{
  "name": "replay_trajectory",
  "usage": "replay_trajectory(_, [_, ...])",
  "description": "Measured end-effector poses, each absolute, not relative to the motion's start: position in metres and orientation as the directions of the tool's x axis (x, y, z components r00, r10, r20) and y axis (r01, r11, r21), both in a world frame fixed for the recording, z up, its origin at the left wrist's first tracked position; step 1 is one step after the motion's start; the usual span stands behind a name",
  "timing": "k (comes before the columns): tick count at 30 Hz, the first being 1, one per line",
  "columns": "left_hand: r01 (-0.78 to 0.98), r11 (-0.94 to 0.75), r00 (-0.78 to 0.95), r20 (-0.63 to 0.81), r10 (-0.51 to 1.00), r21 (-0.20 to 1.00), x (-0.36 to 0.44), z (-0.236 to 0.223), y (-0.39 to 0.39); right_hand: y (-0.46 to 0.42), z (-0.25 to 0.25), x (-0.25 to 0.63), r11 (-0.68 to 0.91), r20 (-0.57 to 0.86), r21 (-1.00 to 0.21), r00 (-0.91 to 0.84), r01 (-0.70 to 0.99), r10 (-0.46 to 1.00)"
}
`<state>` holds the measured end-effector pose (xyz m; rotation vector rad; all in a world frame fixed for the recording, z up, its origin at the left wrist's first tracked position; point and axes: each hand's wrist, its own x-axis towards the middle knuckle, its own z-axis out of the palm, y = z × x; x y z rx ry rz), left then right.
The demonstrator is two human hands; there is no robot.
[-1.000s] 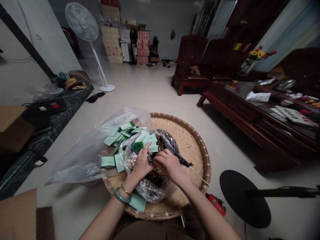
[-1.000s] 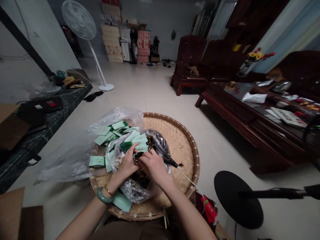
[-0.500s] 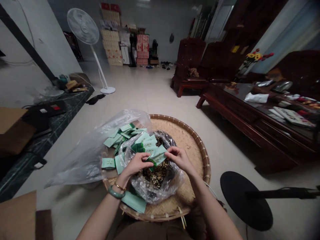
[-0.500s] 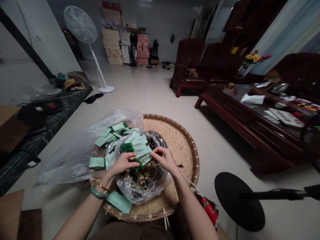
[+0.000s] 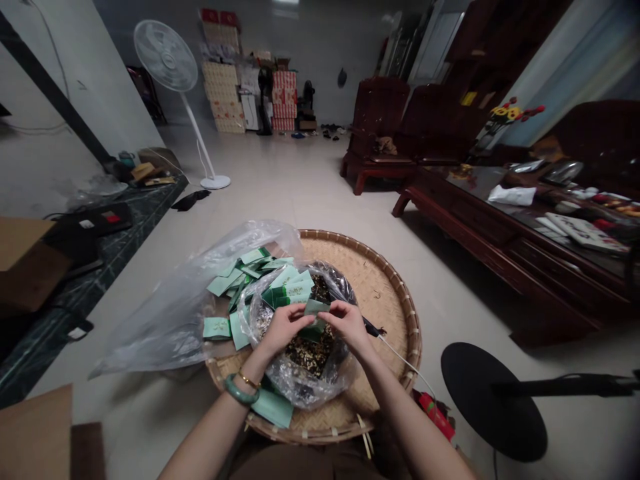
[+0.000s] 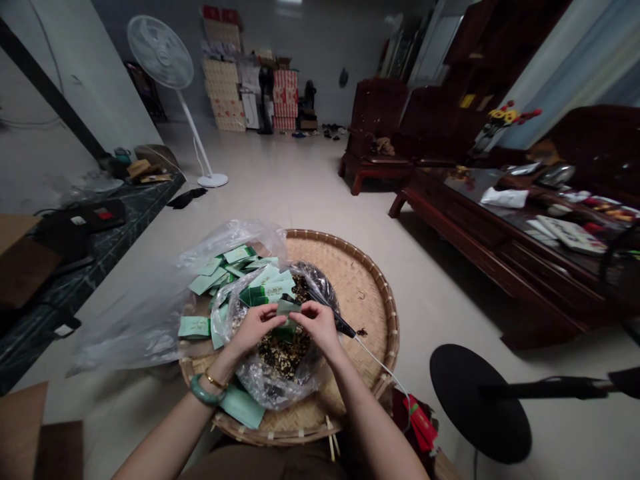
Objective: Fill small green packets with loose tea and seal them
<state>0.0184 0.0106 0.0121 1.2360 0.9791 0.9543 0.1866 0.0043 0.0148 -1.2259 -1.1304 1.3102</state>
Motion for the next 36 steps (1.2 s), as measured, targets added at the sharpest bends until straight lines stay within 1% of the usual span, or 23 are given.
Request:
replay_trajectory(3, [-0.028, 0.090, 0.296, -0.078, 0.952, 0.996, 0.021, 0.014, 0.012, 0.007, 0.015, 0.187, -0.096, -0.097, -0.991, 0.002, -0.097, 0.995])
replay_trajectory(5, [-0.030, 0.105, 0.279, -0.092, 0.956, 0.994, 0.022, 0.010, 0.011, 0.008, 0.012, 0.187, -0.068, -0.068, -0.992, 0.005, -0.107, 0.998])
replay_trajectory(7, [-0.050, 0.137, 0.276, -0.118, 0.954, 0.989, 0.022, 0.006, 0.010, 0.008, 0.009, 0.186, -0.026, -0.027, -0.996, 0.006, -0.081, 1.000])
replay_trajectory(11, [-0.039, 0.195, 0.356, -0.169, 0.919, 0.980, 0.019, 0.001, 0.008, 0.008, 0.007, 0.187, 0.019, 0.020, -1.000, 0.035, 0.016, 0.999])
replay_trajectory(13, [-0.006, 0.180, 0.400, -0.163, 0.902, 0.984, 0.017, 0.001, 0.007, 0.009, 0.011, 0.191, 0.097, 0.100, -0.992, 0.035, 0.082, 0.994])
replay_trajectory(16, [0.013, 0.157, 0.431, -0.148, 0.890, 0.987, 0.015, 0.001, 0.008, 0.011, 0.023, 0.202, 0.264, 0.247, -0.926, -0.096, 0.270, 0.964])
replay_trajectory(18, [0.017, 0.142, 0.443, -0.135, 0.886, 0.990, 0.015, 0.002, 0.008, 0.014, 0.029, 0.209, 0.316, 0.267, -0.876, -0.180, 0.365, 0.947])
replay_trajectory(20, [0.024, 0.120, 0.448, -0.118, 0.886, 0.993, 0.016, 0.003, 0.008, 0.017, 0.032, 0.213, 0.317, 0.262, -0.862, -0.189, 0.395, 0.946])
replay_trajectory(25, [0.070, 0.069, 0.447, -0.093, 0.890, 0.995, 0.017, 0.005, 0.008, 0.021, 0.027, 0.210, 0.367, 0.309, -0.845, -0.207, 0.388, 0.928])
replay_trajectory(28, [0.109, 0.029, 0.456, -0.076, 0.887, 0.994, 0.015, 0.004, 0.009, 0.020, 0.025, 0.207, 0.374, 0.346, -0.844, -0.142, 0.384, 0.928])
replay_trajectory(31, [0.193, -0.053, 0.447, -0.039, 0.894, 0.980, 0.012, 0.002, 0.010, 0.020, 0.025, 0.206, 0.378, 0.390, -0.833, -0.055, 0.405, 0.919])
replay_trajectory(34, [0.254, -0.124, 0.447, -0.003, 0.894, 0.959, 0.011, 0.001, 0.010, 0.021, 0.024, 0.206, 0.382, 0.386, -0.804, -0.089, 0.456, 0.918])
replay_trajectory(36, [0.265, -0.136, 0.438, 0.007, 0.899, 0.955, 0.011, 0.001, 0.009, 0.023, 0.023, 0.205, 0.366, 0.374, -0.807, -0.079, 0.463, 0.924])
